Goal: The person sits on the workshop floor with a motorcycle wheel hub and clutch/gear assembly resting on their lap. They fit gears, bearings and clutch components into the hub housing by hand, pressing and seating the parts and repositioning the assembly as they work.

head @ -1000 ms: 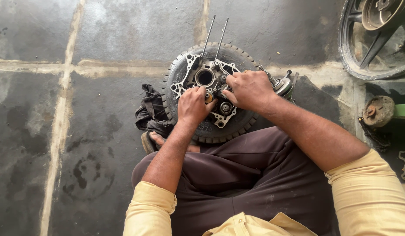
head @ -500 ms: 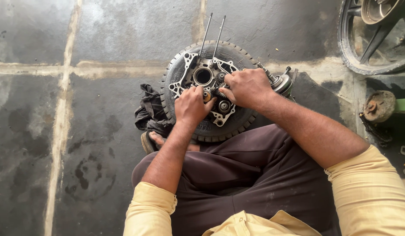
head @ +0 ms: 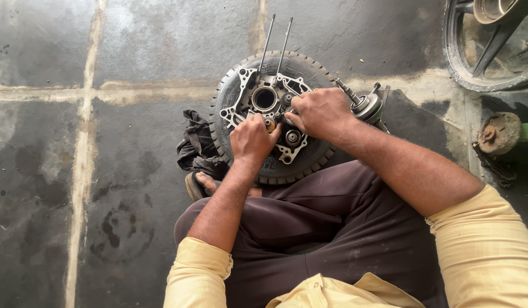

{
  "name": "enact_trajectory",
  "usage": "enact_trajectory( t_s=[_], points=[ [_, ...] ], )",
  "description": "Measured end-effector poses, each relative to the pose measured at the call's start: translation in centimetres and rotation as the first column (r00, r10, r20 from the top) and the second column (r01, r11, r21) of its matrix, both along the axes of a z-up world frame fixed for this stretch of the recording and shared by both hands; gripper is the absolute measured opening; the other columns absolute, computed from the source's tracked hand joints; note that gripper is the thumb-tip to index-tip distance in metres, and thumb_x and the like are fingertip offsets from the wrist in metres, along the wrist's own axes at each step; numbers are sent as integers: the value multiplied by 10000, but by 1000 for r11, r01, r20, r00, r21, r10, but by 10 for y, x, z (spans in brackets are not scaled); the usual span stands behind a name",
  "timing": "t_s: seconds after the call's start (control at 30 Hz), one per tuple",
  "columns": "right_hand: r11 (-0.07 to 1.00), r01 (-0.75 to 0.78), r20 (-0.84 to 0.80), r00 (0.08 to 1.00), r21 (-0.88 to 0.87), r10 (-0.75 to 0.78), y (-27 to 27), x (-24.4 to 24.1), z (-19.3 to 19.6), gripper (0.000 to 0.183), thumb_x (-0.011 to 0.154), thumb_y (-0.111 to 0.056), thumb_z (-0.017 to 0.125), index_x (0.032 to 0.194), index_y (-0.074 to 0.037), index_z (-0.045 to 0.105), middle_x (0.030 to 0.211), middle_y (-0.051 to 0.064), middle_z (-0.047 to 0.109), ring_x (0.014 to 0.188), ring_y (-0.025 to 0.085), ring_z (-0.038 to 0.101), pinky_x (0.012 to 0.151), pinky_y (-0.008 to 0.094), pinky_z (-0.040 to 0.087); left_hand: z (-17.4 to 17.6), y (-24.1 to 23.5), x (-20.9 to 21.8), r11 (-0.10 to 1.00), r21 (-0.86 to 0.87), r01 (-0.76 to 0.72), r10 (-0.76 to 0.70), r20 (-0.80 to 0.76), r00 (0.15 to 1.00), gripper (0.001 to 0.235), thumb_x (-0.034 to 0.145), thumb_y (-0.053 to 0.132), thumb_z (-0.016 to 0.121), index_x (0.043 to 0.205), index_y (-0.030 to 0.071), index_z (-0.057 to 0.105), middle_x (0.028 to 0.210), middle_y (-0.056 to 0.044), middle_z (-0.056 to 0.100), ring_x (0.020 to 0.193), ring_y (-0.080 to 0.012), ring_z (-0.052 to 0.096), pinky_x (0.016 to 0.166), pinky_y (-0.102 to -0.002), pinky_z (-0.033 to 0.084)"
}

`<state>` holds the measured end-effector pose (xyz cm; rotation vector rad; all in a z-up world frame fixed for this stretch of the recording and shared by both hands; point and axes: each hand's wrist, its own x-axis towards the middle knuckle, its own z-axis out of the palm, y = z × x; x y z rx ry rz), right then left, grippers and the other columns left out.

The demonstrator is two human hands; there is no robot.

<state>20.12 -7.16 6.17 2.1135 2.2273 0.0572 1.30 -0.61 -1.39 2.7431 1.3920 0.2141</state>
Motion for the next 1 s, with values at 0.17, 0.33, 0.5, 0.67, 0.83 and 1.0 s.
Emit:
enact_trajectory(
  t_s=[0.17, 0.33, 0.5, 0.67, 0.83, 1.0],
  points=[
    [998, 4, 29, 1000, -57, -3, 3, 0, 1, 514, 1049, -629, 487, 917, -196, 730, 670, -3, 670, 558, 110, 668, 467, 304, 560, -6, 4, -1, 1000, 21, 20, -20, 1, 1000, 549, 904, 607, 750, 783, 82, 649, 724, -74, 672, 575, -156, 657, 477, -320, 561],
    [998, -55, 63, 996, -33, 57, 1, 4, -6, 487, 1037, -596, 506, 948, -163, 710, 791, -6, 687, 662, 119, 694, 526, 305, 586, -10, 13, -3, 995, -36, 96, -94, 35, 995, 493, 866, 567, 781, 845, 91, 652, 767, -67, 683, 666, -169, 669, 594, -339, 583],
    [998, -67, 12, 998, -8, 67, -1, 3, 1, 441, 1018, -571, 536, 993, -161, 697, 889, 1, 701, 813, 166, 722, 657, 344, 603, 0, 13, -4, 992, -56, 111, -110, 16, 994, 504, 857, 564, 797, 864, 84, 644, 804, -84, 695, 758, -211, 694, 688, -376, 591],
    [999, -37, -3, 999, -18, 37, -3, 1, 9, 464, 1016, -589, 530, 985, -161, 706, 867, 9, 707, 779, 170, 730, 624, 352, 606, 3, 9, -4, 995, 20, 102, -102, 43, 994, 516, 842, 589, 790, 835, 91, 655, 766, -76, 695, 686, -199, 689, 595, -365, 588],
    [999, 10, 10, 1000, -47, -10, -3, -2, 9, 501, 1026, -612, 516, 965, -155, 715, 784, 14, 708, 674, 158, 727, 557, 343, 605, 6, 2, -3, 999, 10, 31, -31, 43, 999, 524, 850, 607, 771, 788, 99, 659, 699, -62, 683, 549, -161, 650, 465, -336, 561],
    [996, 1, 10, 1000, -84, 0, 0, -1, 2, 499, 1055, -597, 498, 955, -154, 707, 764, 12, 700, 679, 144, 712, 566, 330, 608, -11, 8, -1, 999, 23, 41, -41, -26, 999, 567, 899, 637, 747, 763, 96, 646, 690, -64, 669, 550, -142, 641, 467, -309, 553]
  ],
)
